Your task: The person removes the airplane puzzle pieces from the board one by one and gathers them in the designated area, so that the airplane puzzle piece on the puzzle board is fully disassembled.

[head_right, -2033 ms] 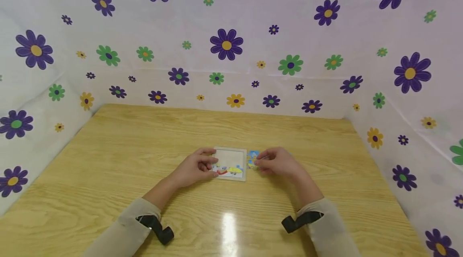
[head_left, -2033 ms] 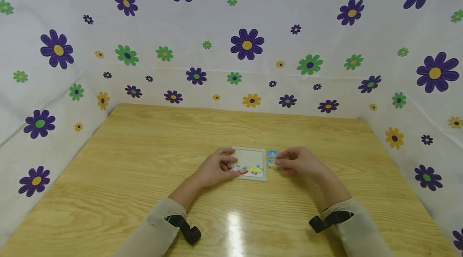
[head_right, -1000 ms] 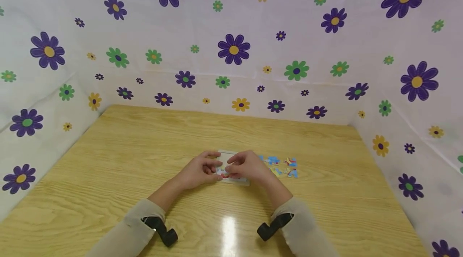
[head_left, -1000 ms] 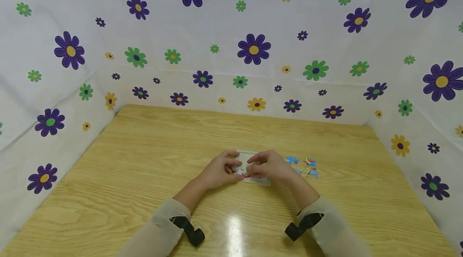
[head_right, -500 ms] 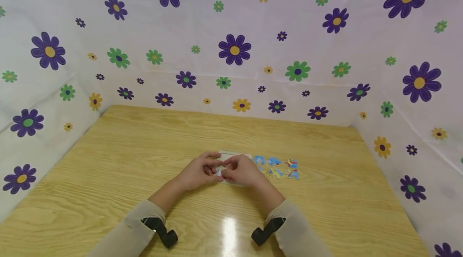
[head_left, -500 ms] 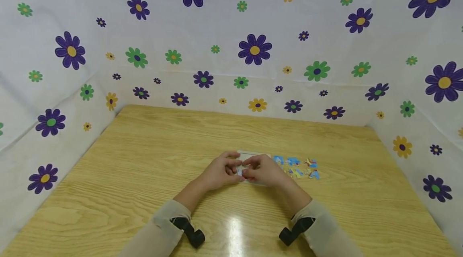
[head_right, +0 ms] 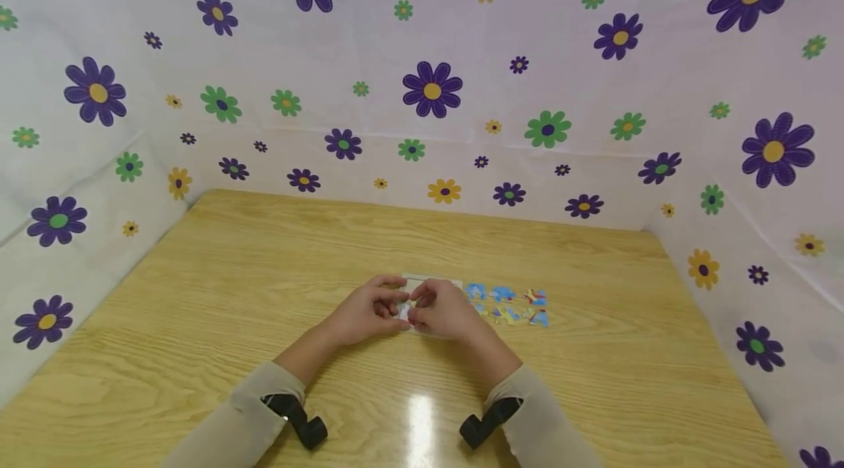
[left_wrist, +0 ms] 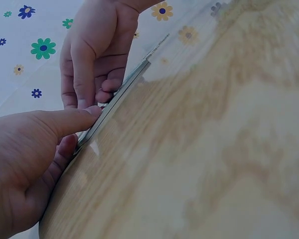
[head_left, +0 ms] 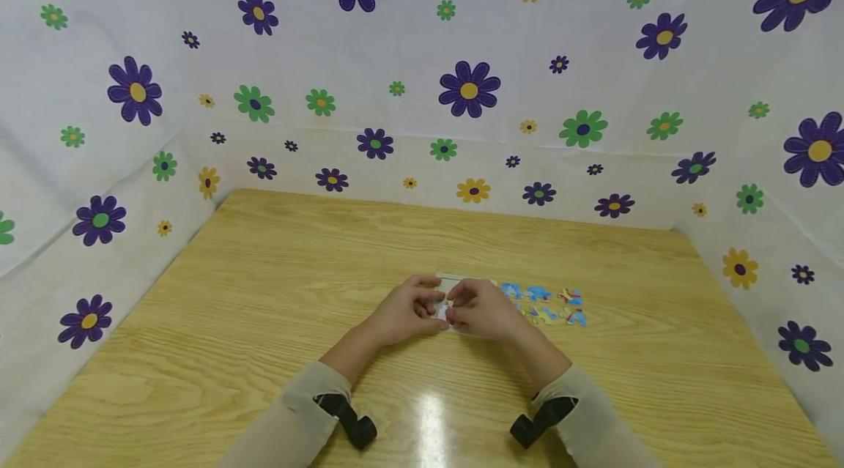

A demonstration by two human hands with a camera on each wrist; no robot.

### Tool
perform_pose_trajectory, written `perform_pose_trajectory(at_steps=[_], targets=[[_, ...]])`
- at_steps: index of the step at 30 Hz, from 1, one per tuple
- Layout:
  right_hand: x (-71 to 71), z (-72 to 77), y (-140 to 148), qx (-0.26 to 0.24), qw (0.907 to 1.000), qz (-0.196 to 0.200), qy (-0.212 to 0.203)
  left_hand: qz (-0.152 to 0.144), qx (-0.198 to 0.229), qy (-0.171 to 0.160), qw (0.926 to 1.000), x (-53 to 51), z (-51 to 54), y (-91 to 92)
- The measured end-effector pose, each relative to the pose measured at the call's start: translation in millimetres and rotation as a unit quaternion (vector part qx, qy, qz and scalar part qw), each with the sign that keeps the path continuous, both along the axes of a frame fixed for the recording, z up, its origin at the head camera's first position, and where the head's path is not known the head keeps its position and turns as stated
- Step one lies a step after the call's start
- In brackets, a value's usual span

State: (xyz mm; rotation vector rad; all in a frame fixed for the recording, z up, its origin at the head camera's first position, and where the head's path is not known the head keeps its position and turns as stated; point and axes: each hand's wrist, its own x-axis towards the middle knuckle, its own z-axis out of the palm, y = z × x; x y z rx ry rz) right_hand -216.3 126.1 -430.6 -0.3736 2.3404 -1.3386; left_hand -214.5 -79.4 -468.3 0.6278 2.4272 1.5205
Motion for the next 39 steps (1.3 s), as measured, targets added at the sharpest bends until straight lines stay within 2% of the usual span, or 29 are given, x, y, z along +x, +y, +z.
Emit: perform_pose_trajectory(at_steps=[3,6,18,32,39], targets=[[-2.5,-1.0,6,-0.045,0.9977,-0.028,-0.043,-0.001,-0.001,0.0,1.0,-0.4,0.5,0.7],[-2.9,0.3,10,-0.049,0.9963,-0.044,-0.056,0.001,-0.008,0.001,1.0,-0.6,1.4,1.1],[0.6,3.1,30,-0.07,0.9969,-0.021,-0.028,0.008,-0.011,0.015,0.9998,-1.2,3.4,1.5],[11.6,6.5,59,-0.077,0.9938,-0.051,-0.062,0.009,-0.014,0.008,0.9998,-1.1,1.1,1.7],[18.7,9.2,76,-0.058,0.9955,-0.055,-0.052,0.016,-0.019,-0.002,0.9997,0.3,0.6,2.1]])
